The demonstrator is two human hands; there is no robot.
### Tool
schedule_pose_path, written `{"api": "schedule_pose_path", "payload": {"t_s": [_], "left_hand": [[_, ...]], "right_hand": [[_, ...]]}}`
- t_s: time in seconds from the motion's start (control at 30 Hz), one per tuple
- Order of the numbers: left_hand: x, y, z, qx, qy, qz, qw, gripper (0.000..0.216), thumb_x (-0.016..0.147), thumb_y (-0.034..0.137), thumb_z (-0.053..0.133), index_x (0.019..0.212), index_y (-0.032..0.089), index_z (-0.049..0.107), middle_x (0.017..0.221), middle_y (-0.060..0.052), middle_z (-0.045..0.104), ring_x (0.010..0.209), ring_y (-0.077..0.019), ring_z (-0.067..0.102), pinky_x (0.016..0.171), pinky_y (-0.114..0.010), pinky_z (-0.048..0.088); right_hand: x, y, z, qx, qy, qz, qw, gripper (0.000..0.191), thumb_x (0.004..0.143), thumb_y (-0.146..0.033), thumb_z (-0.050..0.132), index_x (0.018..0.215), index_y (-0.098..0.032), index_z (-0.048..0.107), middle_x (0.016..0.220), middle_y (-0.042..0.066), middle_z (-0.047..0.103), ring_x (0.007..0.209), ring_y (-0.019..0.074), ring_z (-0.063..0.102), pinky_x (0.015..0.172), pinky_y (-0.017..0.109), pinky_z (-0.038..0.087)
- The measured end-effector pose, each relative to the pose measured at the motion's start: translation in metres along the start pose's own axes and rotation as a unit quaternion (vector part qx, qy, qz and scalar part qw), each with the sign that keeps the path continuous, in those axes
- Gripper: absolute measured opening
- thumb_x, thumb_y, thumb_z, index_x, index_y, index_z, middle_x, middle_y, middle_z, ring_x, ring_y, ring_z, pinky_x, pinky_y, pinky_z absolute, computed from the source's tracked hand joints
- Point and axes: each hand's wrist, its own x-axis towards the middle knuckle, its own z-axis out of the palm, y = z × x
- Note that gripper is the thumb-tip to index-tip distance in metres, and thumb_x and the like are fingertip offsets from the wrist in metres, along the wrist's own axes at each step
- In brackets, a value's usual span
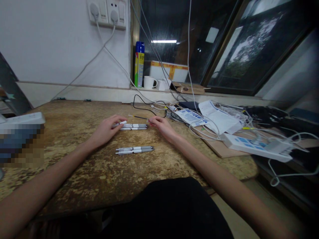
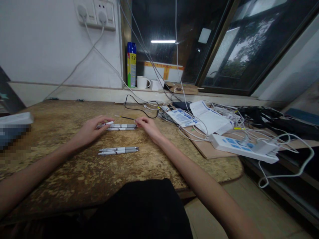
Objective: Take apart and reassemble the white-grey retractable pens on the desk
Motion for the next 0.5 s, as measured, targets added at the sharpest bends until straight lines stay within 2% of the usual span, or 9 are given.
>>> {"api": "schedule_pose_path", "payload": {"t_s": [0.5], "left_hand": [[-0.0032,-0.0016,0.003,-0.024,0.006,-0.014,1.0,0.026,0.104,0.036,0.053,0.12,0.023,0.069,0.125,-0.007,0.073,0.116,-0.0256,0.066,0.106,-0.045,0.049]], "right_hand": [[-0.0083,-0.0055,0.0003,-0.078,0.013,0.007,0.997,0.021,0.078,-0.037,0.077,0.093,-0.023,0.078,0.1,0.007,0.077,0.097,0.0242,0.066,0.094,0.039,0.046]]}}
